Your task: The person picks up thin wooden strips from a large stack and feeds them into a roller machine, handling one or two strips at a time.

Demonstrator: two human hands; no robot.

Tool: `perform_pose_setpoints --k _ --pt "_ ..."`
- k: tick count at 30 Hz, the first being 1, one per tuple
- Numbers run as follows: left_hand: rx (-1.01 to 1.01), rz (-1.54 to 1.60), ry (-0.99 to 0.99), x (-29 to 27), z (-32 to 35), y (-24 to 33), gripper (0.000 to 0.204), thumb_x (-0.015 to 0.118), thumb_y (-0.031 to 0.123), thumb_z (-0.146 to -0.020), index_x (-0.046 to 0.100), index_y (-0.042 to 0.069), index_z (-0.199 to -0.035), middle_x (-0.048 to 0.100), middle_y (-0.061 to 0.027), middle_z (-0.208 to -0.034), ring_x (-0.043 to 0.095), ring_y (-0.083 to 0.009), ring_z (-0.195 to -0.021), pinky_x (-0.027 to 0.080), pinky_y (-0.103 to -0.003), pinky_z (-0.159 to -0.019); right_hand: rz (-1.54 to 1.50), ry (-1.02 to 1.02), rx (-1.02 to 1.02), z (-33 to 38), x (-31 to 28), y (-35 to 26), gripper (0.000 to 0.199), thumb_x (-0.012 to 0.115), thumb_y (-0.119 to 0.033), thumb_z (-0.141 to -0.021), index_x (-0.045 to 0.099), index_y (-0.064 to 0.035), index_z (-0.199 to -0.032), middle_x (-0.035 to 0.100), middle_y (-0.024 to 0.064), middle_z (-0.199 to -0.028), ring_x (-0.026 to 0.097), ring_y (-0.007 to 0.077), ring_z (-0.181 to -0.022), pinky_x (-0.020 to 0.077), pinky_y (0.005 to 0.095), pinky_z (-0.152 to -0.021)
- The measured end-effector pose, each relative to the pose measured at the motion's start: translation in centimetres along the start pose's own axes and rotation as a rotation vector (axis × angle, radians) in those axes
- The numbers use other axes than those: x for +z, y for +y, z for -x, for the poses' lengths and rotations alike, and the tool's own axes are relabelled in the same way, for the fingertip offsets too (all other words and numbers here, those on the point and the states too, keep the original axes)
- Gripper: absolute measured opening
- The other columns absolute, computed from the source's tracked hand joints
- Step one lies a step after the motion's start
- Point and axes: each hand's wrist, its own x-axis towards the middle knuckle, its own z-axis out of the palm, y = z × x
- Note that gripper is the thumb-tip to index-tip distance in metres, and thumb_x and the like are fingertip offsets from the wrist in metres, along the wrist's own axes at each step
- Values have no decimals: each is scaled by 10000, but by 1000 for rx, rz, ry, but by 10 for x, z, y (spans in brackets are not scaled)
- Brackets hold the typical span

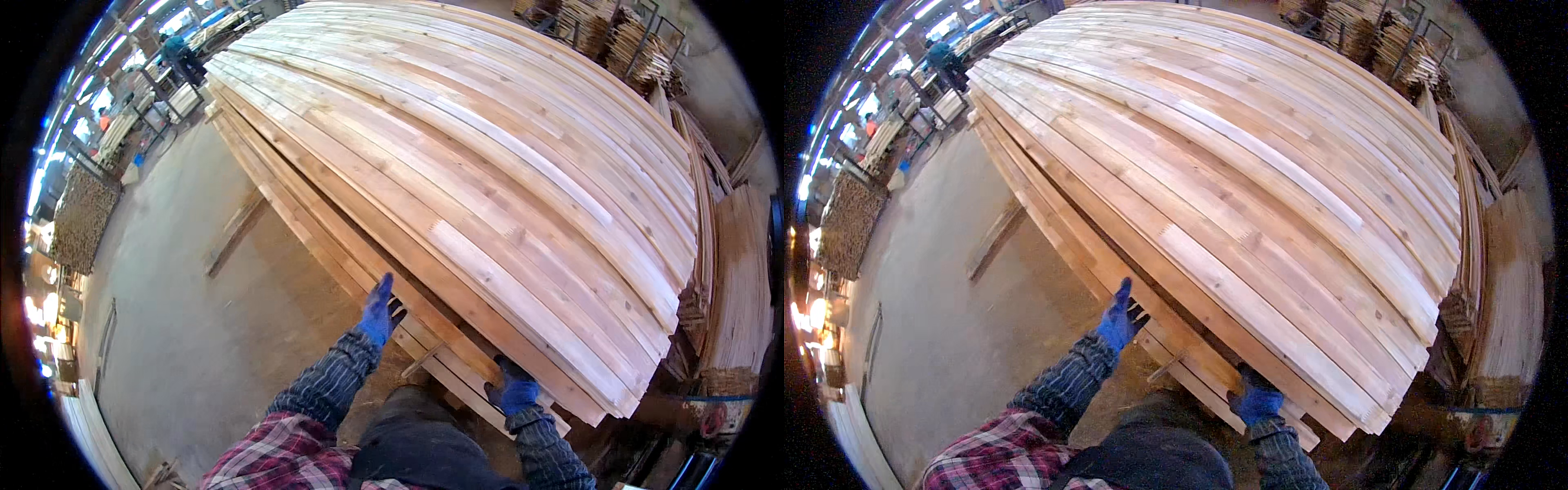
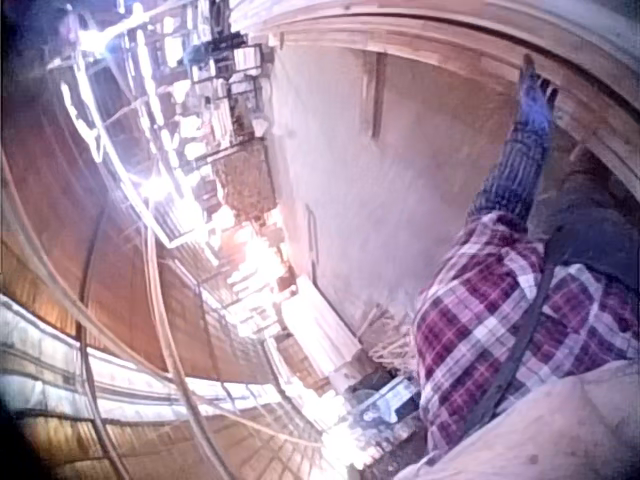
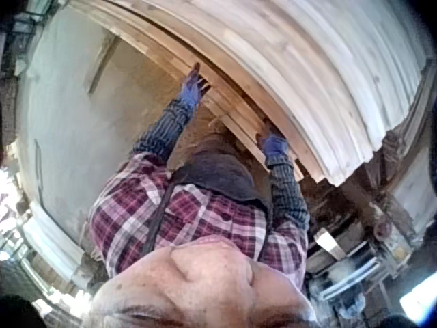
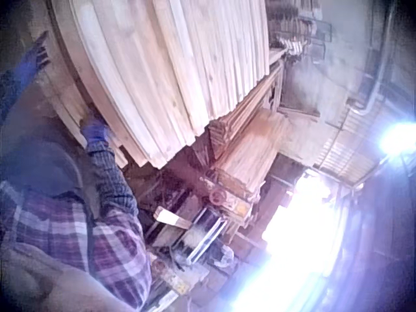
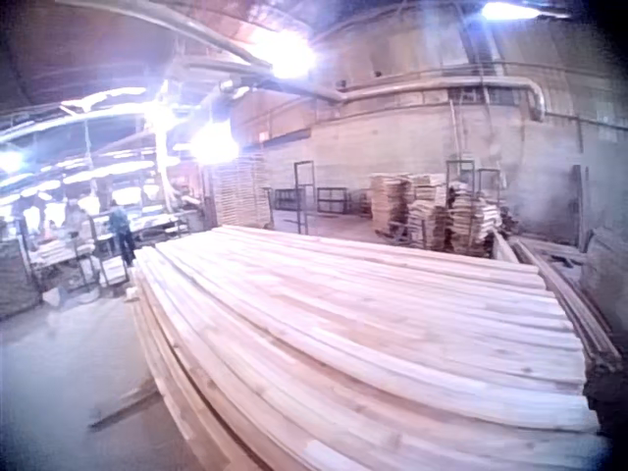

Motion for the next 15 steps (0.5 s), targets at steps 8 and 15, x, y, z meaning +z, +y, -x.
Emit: perform_pose_setpoints --k 8,15 --pt "-125 288 -187 -48 -66 -14 692 760 461 -871 492 184 -1445 515 -47 -1472 524 -245 -1301 460 -423 -1083 -203 -308 -127 7 -34 -28 709 718 -508 -820 563 -68 -1354 636 220 -1262 606 408 -1159 491 480 -998" --pt "110 173 -435 -42 16 -28 827 757 382 -889 296 207 -1553 394 -66 -1566 386 -268 -1427 337 -465 -1177 -755 -570 -215 -88 -44 -111 833 671 -576 -887 351 -191 -1552 416 180 -1548 365 300 -1457 271 386 -1201"
